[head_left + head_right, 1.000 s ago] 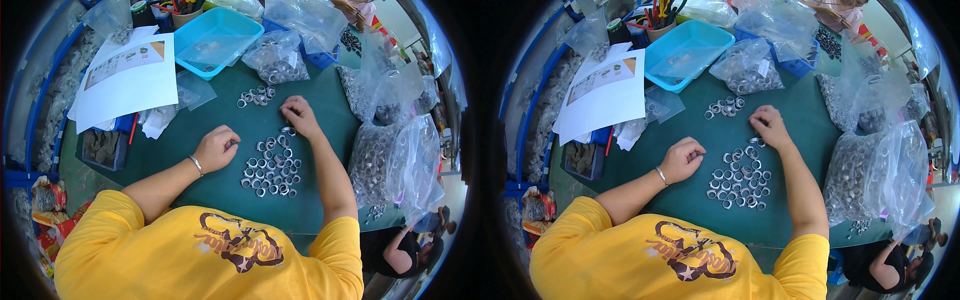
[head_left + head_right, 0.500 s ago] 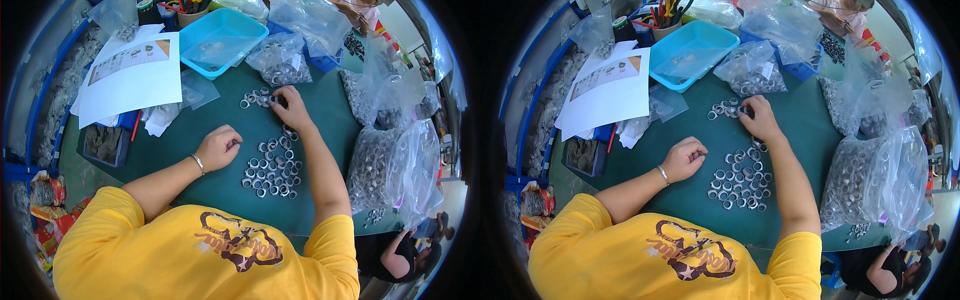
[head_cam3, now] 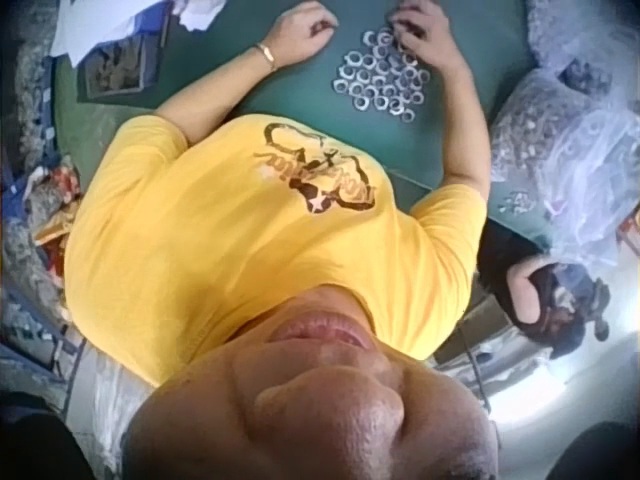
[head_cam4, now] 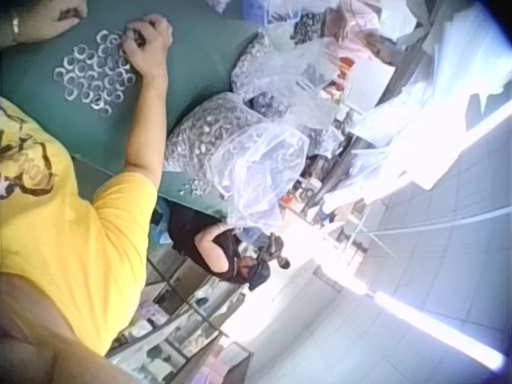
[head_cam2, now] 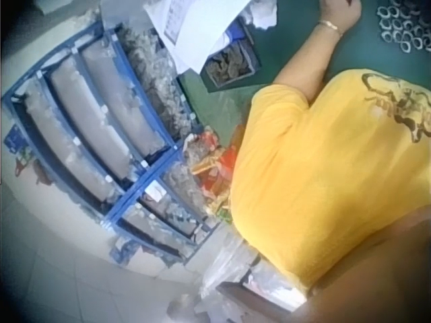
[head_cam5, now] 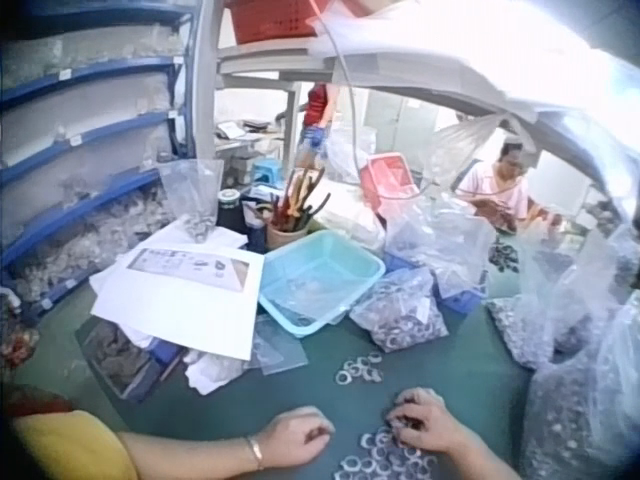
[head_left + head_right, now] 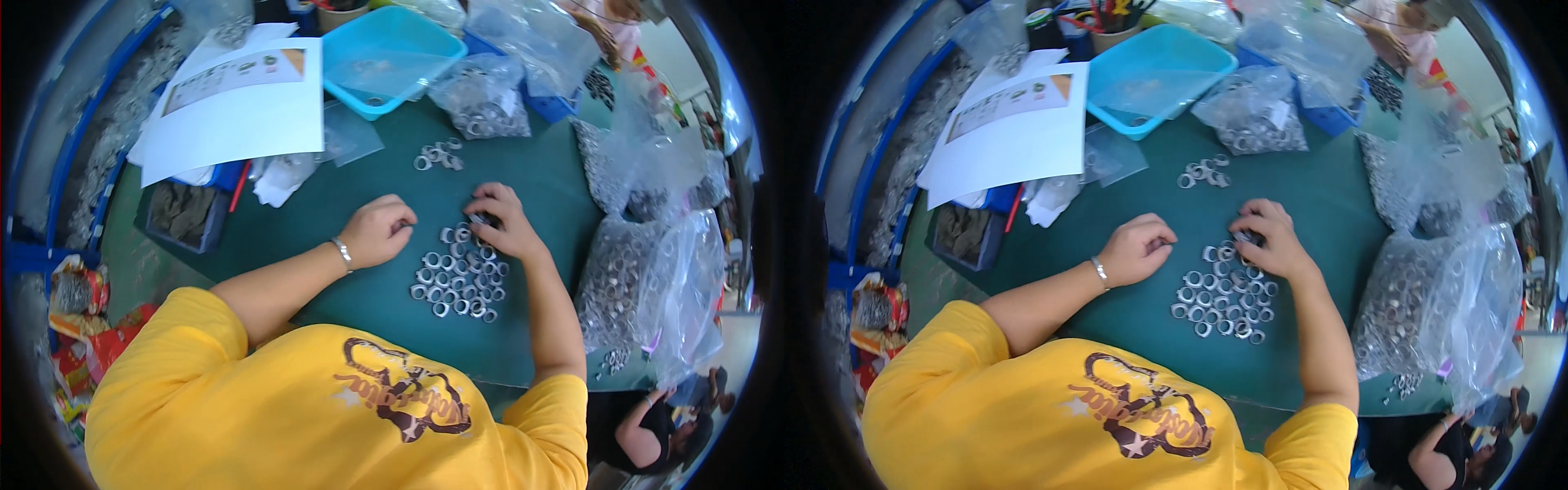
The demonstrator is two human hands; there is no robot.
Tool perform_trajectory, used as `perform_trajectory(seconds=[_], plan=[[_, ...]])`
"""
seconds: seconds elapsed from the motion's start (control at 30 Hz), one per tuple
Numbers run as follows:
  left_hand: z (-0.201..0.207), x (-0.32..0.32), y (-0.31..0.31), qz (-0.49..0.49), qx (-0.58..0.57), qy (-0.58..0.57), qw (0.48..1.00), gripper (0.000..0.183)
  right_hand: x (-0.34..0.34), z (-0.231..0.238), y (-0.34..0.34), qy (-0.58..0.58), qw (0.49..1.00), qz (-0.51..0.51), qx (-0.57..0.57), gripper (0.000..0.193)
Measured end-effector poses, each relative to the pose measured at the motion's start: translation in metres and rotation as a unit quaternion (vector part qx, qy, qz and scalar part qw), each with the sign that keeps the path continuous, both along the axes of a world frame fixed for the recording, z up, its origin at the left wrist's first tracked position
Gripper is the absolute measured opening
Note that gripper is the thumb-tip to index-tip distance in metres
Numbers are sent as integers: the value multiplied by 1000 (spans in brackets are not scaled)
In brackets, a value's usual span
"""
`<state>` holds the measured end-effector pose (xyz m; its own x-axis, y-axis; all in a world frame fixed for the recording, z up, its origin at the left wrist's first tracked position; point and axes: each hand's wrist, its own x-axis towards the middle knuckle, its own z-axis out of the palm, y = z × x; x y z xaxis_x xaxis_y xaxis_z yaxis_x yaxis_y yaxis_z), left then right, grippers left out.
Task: The person sorts metal rings by hand on a green table, writes on a small paper card using a pencil, and places some rings into a small plastic bag.
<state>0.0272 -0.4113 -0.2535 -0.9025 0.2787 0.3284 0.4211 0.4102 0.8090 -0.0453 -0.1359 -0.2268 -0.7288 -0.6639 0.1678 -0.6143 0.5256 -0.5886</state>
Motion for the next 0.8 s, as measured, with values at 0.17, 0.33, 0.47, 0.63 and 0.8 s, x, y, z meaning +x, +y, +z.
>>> perform_trajectory(seconds=[0.17,0.33,0.47,0.63,0.8], plan=[[0,0,2,3,5,-12,1000,9,33,3,6,-25,999,-28,16,29],[1,4,-6,8,28,6,1000,9,33,15,-6,-68,993,-86,-36,25],[11,24,-39,78,-5,143,987,10,51,22,-24,10,991,-132,-27,22],[18,55,-129,241,-232,195,922,16,70,30,-69,20,997,-52,-61,10],[13,47,-141,270,-264,189,906,15,84,37,-122,60,995,59,-48,13]])
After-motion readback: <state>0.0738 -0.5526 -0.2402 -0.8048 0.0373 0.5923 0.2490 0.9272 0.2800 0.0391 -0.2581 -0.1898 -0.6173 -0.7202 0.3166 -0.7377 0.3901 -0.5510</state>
